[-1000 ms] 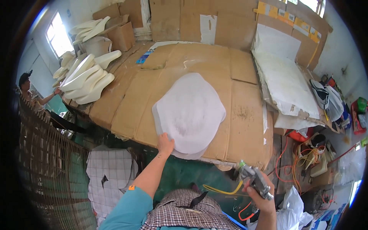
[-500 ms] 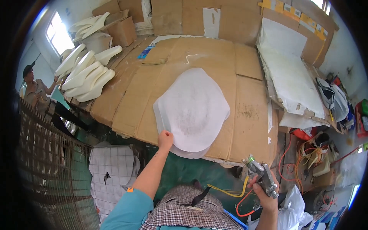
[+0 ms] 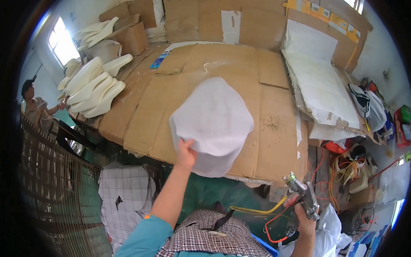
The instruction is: Applying adhesive to foam pieces using a spray gun on a cardboard-covered workbench in a factory setting.
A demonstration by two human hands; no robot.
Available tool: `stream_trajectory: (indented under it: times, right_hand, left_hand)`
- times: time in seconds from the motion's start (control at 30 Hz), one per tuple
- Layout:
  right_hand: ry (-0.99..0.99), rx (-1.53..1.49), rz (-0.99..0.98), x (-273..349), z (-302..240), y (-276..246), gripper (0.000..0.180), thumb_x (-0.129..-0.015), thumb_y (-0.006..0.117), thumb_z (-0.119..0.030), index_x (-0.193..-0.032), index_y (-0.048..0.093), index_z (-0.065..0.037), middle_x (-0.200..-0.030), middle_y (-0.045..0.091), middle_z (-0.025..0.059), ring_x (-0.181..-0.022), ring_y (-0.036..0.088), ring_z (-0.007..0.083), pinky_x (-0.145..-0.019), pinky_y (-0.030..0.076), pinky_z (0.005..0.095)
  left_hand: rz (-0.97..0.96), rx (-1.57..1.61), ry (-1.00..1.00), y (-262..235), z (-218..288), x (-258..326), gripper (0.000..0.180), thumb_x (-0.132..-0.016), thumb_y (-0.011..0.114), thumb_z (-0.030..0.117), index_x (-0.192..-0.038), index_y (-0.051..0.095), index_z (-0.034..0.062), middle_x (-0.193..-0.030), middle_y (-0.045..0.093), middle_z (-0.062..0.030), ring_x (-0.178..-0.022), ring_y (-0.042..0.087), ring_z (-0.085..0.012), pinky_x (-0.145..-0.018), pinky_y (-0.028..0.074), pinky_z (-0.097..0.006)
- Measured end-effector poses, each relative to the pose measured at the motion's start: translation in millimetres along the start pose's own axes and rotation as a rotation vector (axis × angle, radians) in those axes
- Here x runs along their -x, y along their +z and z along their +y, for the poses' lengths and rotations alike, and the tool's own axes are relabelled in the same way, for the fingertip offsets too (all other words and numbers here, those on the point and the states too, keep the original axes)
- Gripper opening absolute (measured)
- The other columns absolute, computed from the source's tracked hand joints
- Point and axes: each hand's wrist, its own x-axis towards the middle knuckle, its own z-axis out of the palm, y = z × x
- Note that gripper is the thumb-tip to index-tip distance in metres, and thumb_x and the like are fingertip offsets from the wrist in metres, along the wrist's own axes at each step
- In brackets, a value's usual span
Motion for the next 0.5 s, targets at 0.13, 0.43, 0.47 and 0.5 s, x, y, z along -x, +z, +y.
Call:
stream_trajectory:
  times: [0.13,0.43,0.47,0.5]
  right_hand:
    - [-0.017,-0.08,-0.033,15,-4,-1,0.035,-0.078,0.063,-0.025,-0.098,0.052,0.002,-0.08,0.057,0.0093,-0.075,0.057,0.0193,-0.072,0.046,0.0328]
    - [0.05,0.02,-0.11,34,-10,26,0.049,-0.076,0.065,-0.015,-0.117,0.045,0.004,-0.076,0.058,0.0084,-0.067,0.059,0.0171,-0.063,0.048,0.0287]
    - [-0.004,-0.027,-0.041,33,-9,28,0.044,-0.077,0.064,-0.015,-0.113,0.048,0.003,-0.076,0.058,0.0081,-0.067,0.059,0.0169,-0.063,0.048,0.0285]
    - [-0.058,-0.073,0.026,35,-7,29,0.038,-0.077,0.063,-0.015,-0.108,0.05,0.003,-0.076,0.058,0.0079,-0.067,0.059,0.0167,-0.064,0.048,0.0283]
  left_hand:
    - [-0.286,0.247,0.139,30,107,9,0.04,-0.079,0.051,0.011,-0.117,0.047,-0.0023,-0.111,0.056,-0.0137,-0.099,0.056,-0.0273,-0.091,0.044,-0.041]
    - [-0.121,-0.027,0.505,-9,260,113,0.035,-0.084,0.044,0.027,-0.105,0.056,0.0014,-0.103,0.059,-0.0139,-0.094,0.057,-0.0244,-0.084,0.045,-0.038]
    - [-0.1,-0.044,0.495,-11,262,121,0.035,-0.084,0.045,0.027,-0.105,0.057,0.0015,-0.102,0.059,-0.0137,-0.093,0.057,-0.0243,-0.083,0.045,-0.038]
    - [-0.079,-0.054,0.491,-13,264,128,0.035,-0.083,0.045,0.027,-0.104,0.057,0.0016,-0.102,0.06,-0.0135,-0.093,0.057,-0.0242,-0.083,0.046,-0.038]
